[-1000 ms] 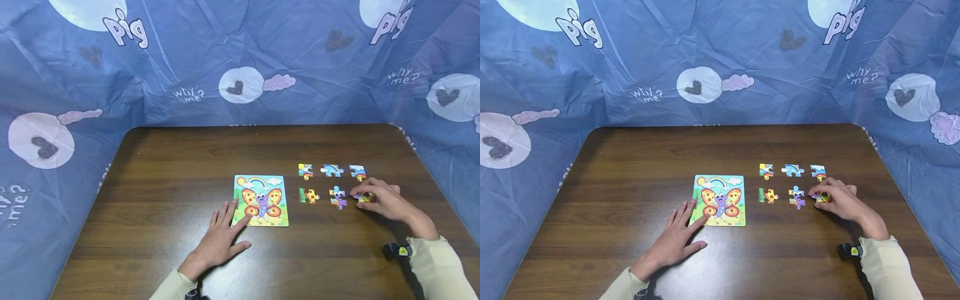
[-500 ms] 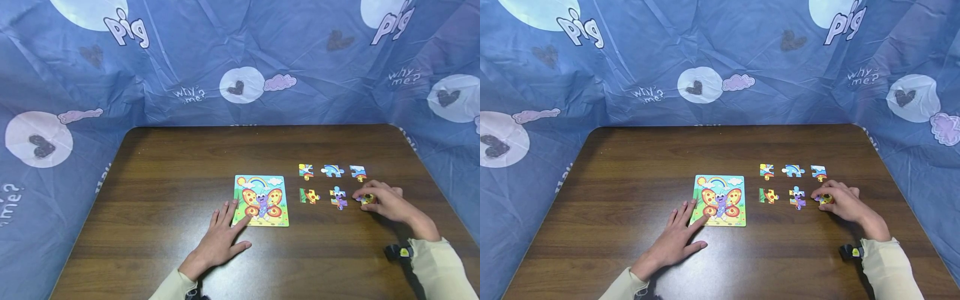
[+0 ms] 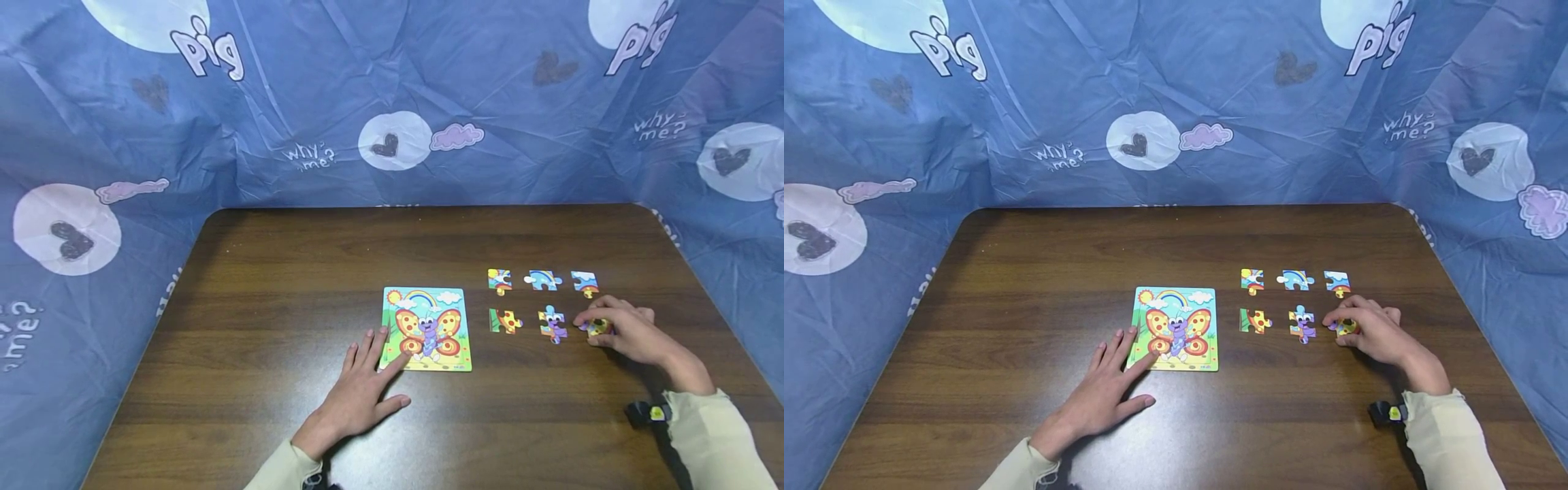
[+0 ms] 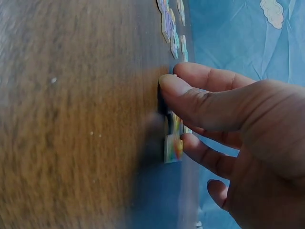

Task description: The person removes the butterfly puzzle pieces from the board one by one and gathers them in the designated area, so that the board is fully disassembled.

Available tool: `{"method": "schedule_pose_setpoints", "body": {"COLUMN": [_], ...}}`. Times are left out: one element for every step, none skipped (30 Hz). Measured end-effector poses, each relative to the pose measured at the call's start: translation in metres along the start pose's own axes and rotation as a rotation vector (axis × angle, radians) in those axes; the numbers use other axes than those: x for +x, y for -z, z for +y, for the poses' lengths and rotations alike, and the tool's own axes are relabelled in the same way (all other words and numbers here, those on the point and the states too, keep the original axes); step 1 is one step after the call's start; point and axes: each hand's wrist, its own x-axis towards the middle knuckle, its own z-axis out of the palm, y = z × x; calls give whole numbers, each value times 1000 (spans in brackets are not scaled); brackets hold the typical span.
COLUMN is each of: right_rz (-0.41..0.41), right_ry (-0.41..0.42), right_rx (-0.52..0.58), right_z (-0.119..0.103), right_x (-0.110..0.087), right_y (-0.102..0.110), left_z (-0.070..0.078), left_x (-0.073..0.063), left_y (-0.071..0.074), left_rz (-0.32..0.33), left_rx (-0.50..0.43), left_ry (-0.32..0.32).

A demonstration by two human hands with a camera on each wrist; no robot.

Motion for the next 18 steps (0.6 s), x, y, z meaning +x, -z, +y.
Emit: {"method": "schedule_pose_setpoints", "body": {"right_rz": [-5, -12, -18, -24, -28, -31, -32, -35, -33, -33, -33, -34, -33, -33, -33, -31, -27, -22], "right_ry": [-5, -13, -20, -26, -32, -35, -38, -40, -40, -39, -38, -39, -40, -40, -40, -37, -34, -29], "right_rx": [1, 3, 6, 9, 11, 12, 13, 14, 13, 13, 11, 12, 12, 12, 11, 10, 8, 5], "right_z": [0, 0, 0, -1, -1, -1, -2, -2, -2, -2, -2, -2, -2, -2, -1, -1, -1, -1], "right_x": [0, 0, 1, 1, 1, 1, 1, 1, 2, 2, 2, 2, 2, 2, 2, 2, 2, 2], "right_y": [0, 0, 1, 1, 1, 2, 2, 2, 2, 2, 2, 2, 2, 2, 1, 1, 1, 1], "left_z": [0, 0, 0, 0, 0, 0, 0, 0, 0, 0, 0, 0, 0, 0, 0, 0, 0, 0], "left_x": [0, 0, 0, 0, 0, 0, 0, 0, 0, 0, 0, 0, -1, -1, -1, -1, -1, -1], "left_y": [0, 0, 0, 0, 1, 1, 1, 1, 1, 0, 1, 1, 1, 1, 1, 1, 1, 1], "left_rz": [0, 0, 1, 1, 2, 2, 2, 3, 3, 3, 4, 4, 5, 5, 5, 6, 6, 7], "left_rx": [-1, -3, -4, -4, -5, -4, -4, -3, -1, 0, 1, 1, 1, 1, 0, -1, -1, -1], "left_ry": [-1, -1, -2, -3, -4, -4, -5, -4, -4, -3, -3, -2, -2, -3, -3, -3, -3, -3]}}
